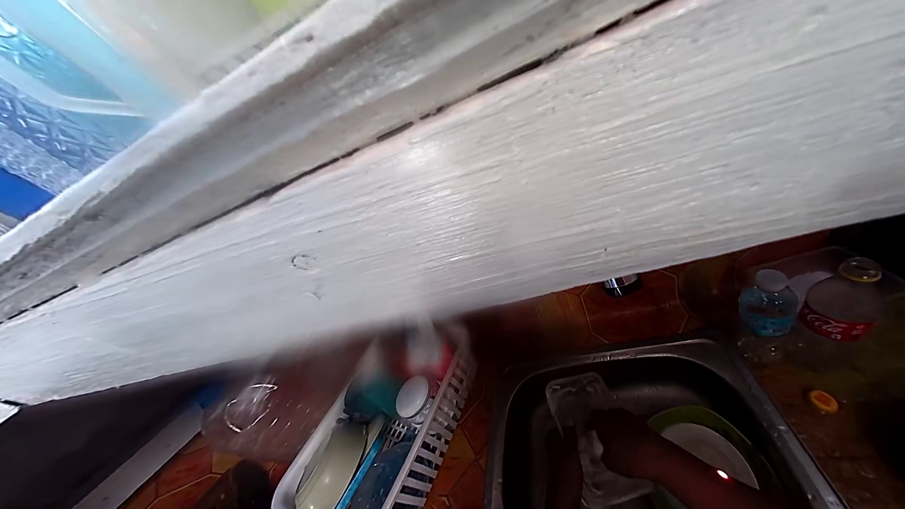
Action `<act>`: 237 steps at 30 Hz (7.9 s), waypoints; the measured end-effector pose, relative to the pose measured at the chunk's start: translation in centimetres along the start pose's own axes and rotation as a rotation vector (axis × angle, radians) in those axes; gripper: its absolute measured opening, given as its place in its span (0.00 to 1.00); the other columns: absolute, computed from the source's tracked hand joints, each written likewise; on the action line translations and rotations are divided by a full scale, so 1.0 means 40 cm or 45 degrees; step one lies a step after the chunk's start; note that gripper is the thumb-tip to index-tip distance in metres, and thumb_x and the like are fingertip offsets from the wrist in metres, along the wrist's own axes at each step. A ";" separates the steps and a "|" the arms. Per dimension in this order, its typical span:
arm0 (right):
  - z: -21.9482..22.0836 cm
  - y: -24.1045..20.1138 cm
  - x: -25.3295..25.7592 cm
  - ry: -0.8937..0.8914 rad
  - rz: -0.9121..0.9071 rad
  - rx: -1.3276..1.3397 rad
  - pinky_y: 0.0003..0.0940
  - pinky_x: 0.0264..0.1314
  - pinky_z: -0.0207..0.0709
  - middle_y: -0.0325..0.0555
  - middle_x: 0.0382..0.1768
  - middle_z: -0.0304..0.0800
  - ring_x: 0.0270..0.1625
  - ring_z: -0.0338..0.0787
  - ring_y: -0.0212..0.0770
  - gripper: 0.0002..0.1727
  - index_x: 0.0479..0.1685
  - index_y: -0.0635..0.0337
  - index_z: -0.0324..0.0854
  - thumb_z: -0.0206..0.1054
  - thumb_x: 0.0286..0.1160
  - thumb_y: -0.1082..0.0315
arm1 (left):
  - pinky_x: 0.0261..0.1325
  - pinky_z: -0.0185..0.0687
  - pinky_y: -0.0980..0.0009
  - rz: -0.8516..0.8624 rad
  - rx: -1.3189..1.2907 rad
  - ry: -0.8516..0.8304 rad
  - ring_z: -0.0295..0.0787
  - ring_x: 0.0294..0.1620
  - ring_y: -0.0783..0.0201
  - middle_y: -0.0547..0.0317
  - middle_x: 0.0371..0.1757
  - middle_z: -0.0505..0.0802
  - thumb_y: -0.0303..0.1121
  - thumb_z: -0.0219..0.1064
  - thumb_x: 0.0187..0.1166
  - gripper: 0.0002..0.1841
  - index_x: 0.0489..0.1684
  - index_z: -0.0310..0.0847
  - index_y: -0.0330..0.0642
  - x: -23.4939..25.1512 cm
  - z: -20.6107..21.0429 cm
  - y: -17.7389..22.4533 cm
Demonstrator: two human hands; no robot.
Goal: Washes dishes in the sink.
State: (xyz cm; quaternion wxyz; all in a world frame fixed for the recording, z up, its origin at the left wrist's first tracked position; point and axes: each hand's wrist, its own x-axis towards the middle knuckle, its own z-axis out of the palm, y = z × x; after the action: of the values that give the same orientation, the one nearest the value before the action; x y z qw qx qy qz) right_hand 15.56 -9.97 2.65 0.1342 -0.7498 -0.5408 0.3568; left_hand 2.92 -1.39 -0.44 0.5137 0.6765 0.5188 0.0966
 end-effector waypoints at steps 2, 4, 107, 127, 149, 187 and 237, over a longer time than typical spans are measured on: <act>0.017 0.016 0.013 0.022 -0.051 0.209 0.63 0.77 0.70 0.65 0.70 0.82 0.74 0.81 0.64 0.24 0.73 0.64 0.80 0.68 0.78 0.66 | 0.68 0.76 0.43 -0.024 -0.016 0.020 0.83 0.62 0.40 0.28 0.58 0.86 0.44 0.54 0.93 0.26 0.64 0.77 0.23 -0.002 0.000 0.006; 0.025 0.030 0.020 0.033 -0.174 0.373 0.62 0.80 0.68 0.70 0.70 0.81 0.75 0.80 0.66 0.28 0.74 0.70 0.77 0.73 0.72 0.72 | 0.69 0.76 0.45 -0.049 -0.054 0.013 0.83 0.62 0.41 0.29 0.59 0.86 0.44 0.54 0.93 0.26 0.65 0.76 0.23 -0.010 -0.001 0.017; 0.249 0.000 -0.087 1.069 -0.619 0.103 0.68 0.60 0.83 0.69 0.54 0.93 0.60 0.91 0.72 0.10 0.39 0.64 0.94 0.76 0.57 0.74 | 0.53 0.86 0.63 -0.022 -1.103 0.105 0.87 0.50 0.62 0.48 0.53 0.87 0.45 0.42 0.96 0.23 0.69 0.71 0.35 -0.075 -0.076 0.040; 0.032 0.269 -0.204 1.517 0.279 1.082 0.36 0.58 0.82 0.55 0.48 0.91 0.48 0.88 0.36 0.13 0.56 0.73 0.85 0.60 0.83 0.73 | 0.71 0.79 0.41 0.343 1.432 -0.499 0.85 0.70 0.40 0.37 0.65 0.89 0.48 0.62 0.83 0.26 0.68 0.83 0.34 -0.032 -0.083 -0.065; 0.176 0.309 -0.152 0.182 0.802 0.435 0.62 0.76 0.72 0.71 0.68 0.82 0.74 0.81 0.66 0.30 0.69 0.72 0.78 0.74 0.73 0.58 | 0.83 0.72 0.54 0.399 0.833 -0.735 0.76 0.80 0.44 0.33 0.82 0.75 0.38 0.67 0.84 0.32 0.83 0.66 0.29 -0.010 0.136 -0.057; 0.167 0.131 -0.118 0.506 -0.217 -0.086 0.64 0.81 0.68 0.66 0.77 0.79 0.82 0.75 0.66 0.18 0.63 0.67 0.87 0.67 0.75 0.71 | 0.85 0.63 0.48 0.337 0.054 0.266 0.73 0.80 0.36 0.23 0.75 0.79 0.28 0.49 0.91 0.22 0.77 0.68 0.19 -0.042 -0.002 -0.007; 0.231 0.070 -0.108 1.005 -0.159 0.040 0.69 0.67 0.79 0.73 0.65 0.87 0.69 0.85 0.74 0.18 0.57 0.70 0.90 0.70 0.68 0.74 | 0.63 0.85 0.58 -0.113 -1.193 -0.174 0.87 0.62 0.56 0.41 0.67 0.84 0.31 0.46 0.95 0.20 0.81 0.62 0.34 -0.078 0.015 0.015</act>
State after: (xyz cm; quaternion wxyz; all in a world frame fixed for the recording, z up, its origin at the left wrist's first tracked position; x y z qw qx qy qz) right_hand 10.58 -16.68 -3.87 0.3644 -0.7929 -0.4867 0.0408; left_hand 2.29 -4.22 1.02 0.8001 0.3540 0.4129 0.2532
